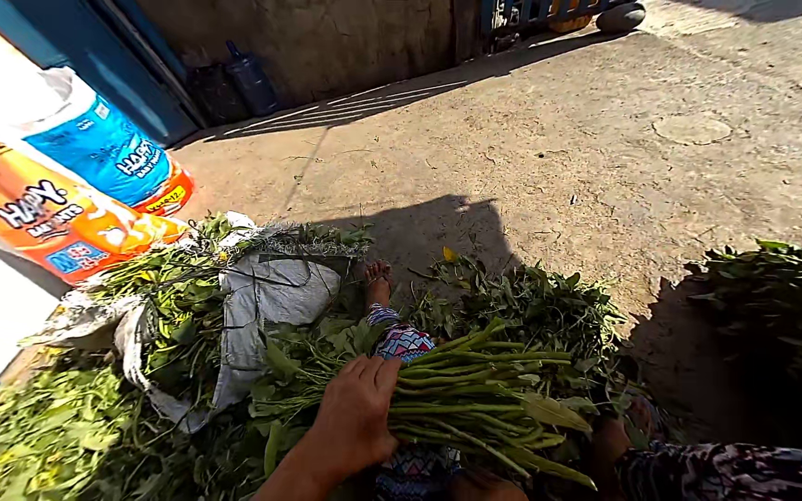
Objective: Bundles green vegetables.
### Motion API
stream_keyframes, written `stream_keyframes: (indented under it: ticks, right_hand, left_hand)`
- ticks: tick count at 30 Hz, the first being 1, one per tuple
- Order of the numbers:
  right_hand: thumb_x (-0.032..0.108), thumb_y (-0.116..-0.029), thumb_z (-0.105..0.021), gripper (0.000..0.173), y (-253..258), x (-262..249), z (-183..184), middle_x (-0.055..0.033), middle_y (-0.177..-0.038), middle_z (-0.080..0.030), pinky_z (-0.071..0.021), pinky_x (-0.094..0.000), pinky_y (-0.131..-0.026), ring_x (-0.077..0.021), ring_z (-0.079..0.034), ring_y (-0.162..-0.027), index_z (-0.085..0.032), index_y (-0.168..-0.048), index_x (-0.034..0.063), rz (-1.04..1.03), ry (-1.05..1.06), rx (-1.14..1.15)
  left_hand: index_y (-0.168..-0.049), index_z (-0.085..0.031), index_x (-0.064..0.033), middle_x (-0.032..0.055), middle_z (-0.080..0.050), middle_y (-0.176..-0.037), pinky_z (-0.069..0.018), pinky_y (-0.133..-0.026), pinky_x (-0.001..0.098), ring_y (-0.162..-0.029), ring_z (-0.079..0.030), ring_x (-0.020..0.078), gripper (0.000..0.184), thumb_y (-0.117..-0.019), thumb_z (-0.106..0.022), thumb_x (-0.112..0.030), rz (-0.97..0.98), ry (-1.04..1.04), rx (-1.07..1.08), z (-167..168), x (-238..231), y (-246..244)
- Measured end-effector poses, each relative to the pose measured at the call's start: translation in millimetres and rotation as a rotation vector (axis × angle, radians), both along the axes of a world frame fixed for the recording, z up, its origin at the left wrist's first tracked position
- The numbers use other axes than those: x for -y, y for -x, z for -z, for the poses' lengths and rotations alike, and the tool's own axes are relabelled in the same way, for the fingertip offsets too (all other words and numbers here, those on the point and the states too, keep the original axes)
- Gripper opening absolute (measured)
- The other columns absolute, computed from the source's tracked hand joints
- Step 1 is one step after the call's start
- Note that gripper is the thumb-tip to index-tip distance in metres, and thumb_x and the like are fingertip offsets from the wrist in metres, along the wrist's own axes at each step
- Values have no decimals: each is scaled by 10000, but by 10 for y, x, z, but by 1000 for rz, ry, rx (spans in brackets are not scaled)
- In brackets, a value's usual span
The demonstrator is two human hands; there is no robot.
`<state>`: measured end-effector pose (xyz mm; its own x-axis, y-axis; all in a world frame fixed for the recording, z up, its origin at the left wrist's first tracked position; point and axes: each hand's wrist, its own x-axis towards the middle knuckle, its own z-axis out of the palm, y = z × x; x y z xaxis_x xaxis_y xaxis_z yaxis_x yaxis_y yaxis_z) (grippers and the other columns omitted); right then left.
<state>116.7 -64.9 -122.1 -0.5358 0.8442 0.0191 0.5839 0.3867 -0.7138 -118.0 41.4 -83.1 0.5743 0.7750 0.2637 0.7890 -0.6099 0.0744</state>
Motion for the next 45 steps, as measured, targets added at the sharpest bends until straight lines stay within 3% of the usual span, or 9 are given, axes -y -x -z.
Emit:
stream_keyframes:
  ticks: [2, 7, 12, 17, 20, 27, 33, 38, 45]
  right_hand:
    - [666, -700, -833, 910, -88, -197, 255, -251, -1163, -706, -526, -650, -937, -411, -676, -1117, -665, -1236, -50, 197, 281, -98]
    - [174, -897, -775, 308, -261, -686, 270, -3, -1096, -759, -544, -250, -985, -16, -684, -1037, -733, -1163, 24, 93, 524, -641]
    - [132, -835, -823, 265, 20, -1018, -304, 42, -969, -776, -590, -254, -890, -34, -720, -898, -741, -1082, 81, -117, 570, -943]
    - [137, -660, -928, 683, 469, -1307, -336, -136, -1005, -732, -635, -413, -860, -211, -741, -927, -561, -1211, -30, 469, 465, -1388]
    - [150, -626, -917, 830, 616, -1395, -495, -174, -1079, -705, -634, -412, -868, -245, -729, -978, -501, -1324, -21, 743, 484, -1304]
    - [242, -717, -918, 478, 155, -1608, -155, 62, -1064, -767, -597, -295, -936, -54, -715, -1006, -736, -1156, 186, -30, 377, -1218]
    - [237, -609, -981, 843, 729, -1625, -525, -32, -1058, -725, -643, -330, -856, -139, -726, -969, -546, -1310, 70, 312, 122, -1075]
    - [83, -628, -926, 791, 920, -1737, -545, -68, -1085, -727, -652, -367, -827, -181, -731, -978, -566, -1333, 101, 447, 215, -1185]
    - [111, -630, -938, 878, 1335, -1608, -903, -37, -1103, -683, -642, -322, -794, -134, -708, -976, -476, -1376, 143, 485, 179, -1201]
  left_hand:
    - [-1230, -655, -40, 124, -740, -1051, -614, -800, 502, -970, -733, 294, 845, -567, -873, -518, -33, 51, 109, 25, -9, 11]
    - [-1396, -555, -32, 126, -731, -1149, -615, -806, 502, -999, -729, 269, 1014, -563, -900, -496, -74, 140, 327, 142, -23, -17]
    - [-1342, -593, -58, 52, -749, -1060, -623, -856, 413, -991, -726, 136, 893, -606, -939, -426, -141, 449, 541, 27, -71, -22]
    - [-1327, -601, 25, 99, -755, -1016, -619, -761, 481, -910, -740, 215, 1023, -597, -866, -642, -346, 199, 535, 139, 47, -378]
    - [-1347, -597, -53, 38, -755, -984, -622, -761, 467, -896, -737, 167, 1005, -551, -896, -589, -407, 329, 586, 127, -100, -399]
    - [-1240, -636, -68, -14, -748, -1013, -627, -857, 363, -956, -718, 68, 754, -637, -926, -417, -233, 518, 819, 262, -231, -216]
    - [-1204, -648, -33, -13, -741, -1083, -594, -963, 289, -1040, -697, 49, 681, -632, -965, -225, -152, 656, 982, 150, -287, -80]
    - [-1538, -249, -20, 50, -649, -1284, -579, -1001, 302, -1148, -659, 93, 1360, -497, -1011, -451, -195, 680, 1169, 103, -126, -62]
    - [-1252, -597, -90, -19, -737, -1084, -612, -926, 302, -1027, -710, 89, 791, -569, -981, -200, -137, 602, 1185, -159, -172, 247]
